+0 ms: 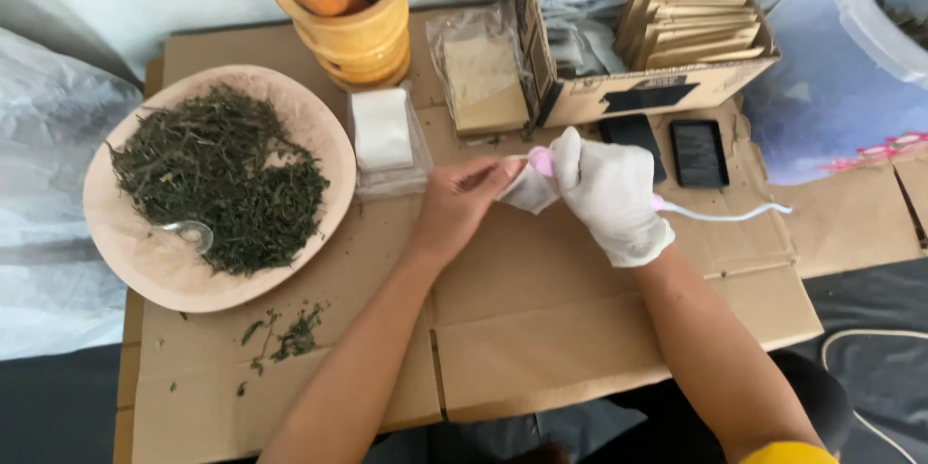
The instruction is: Sealing individual tea bags using a handheld heat sealer on a cardboard-covered workspace
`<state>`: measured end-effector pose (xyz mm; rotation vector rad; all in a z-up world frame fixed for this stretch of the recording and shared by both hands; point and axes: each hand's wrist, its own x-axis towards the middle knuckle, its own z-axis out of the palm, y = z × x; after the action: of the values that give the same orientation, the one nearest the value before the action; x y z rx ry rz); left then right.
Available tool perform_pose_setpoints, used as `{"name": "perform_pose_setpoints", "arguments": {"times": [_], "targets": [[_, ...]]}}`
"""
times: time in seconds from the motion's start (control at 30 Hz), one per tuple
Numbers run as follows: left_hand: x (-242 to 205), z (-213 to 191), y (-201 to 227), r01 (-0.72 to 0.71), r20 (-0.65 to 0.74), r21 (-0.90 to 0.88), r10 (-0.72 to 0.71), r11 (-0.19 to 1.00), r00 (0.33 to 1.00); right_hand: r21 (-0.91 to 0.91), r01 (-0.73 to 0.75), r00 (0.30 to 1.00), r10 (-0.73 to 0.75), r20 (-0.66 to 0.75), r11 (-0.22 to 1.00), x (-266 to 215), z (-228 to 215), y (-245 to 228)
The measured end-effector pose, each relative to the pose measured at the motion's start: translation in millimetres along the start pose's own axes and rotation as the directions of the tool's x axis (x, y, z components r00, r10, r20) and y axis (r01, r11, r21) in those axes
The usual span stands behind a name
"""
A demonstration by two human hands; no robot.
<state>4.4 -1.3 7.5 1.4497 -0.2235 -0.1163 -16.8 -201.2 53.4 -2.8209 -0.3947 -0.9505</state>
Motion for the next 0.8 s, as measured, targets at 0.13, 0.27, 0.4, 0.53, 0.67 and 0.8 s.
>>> {"name": "perform_pose_setpoints", "arguments": {"times": [0.13, 0.27, 0.4, 0.53, 0.67, 0.8], "targets": [[-3.4, -3.0, 15.1, 0.046, 0.038, -0.065, -0.044, 0.997, 0.998, -0.012, -0.059, 0.998, 0.058, -0.024, 0.998, -5.1, 5.7, 9.4], [-8.1, -4.6, 36.9, 0.071, 0.041, -0.084, -0.067, 0.994, 0.997, 0.087, -0.055, 0.998, 0.058, -0.027, 0.995, -5.1, -0.9, 7.4], [0.2, -13.7, 14.1, 0.002, -0.037, -0.106, -0.006, 0.994, 0.999, 0.106, -0.078, 0.997, 0.08, -0.016, 0.991, -5.9, 1.1, 10.9], [-7.6, -15.1, 13.7, -0.093, -0.044, 0.028, 0.094, 0.995, 0.995, 0.055, -0.064, 0.996, 0.067, -0.052, 0.996, -3.0, -1.2, 2.5], [-10.8, 0.3, 12.9, -0.105, 0.063, 0.076, 0.101, 0.992, 0.993, -0.031, -0.035, 0.999, 0.034, -0.019, 0.999, -9.8, 11.2, 3.5], [-9.1, -2.0, 4.7, -0.041, 0.141, 0.142, 0.02, 0.989, 0.99, 0.049, -0.037, 0.999, 0.038, -0.029, 0.998, -6.8, 4.7, -4.8]]}}
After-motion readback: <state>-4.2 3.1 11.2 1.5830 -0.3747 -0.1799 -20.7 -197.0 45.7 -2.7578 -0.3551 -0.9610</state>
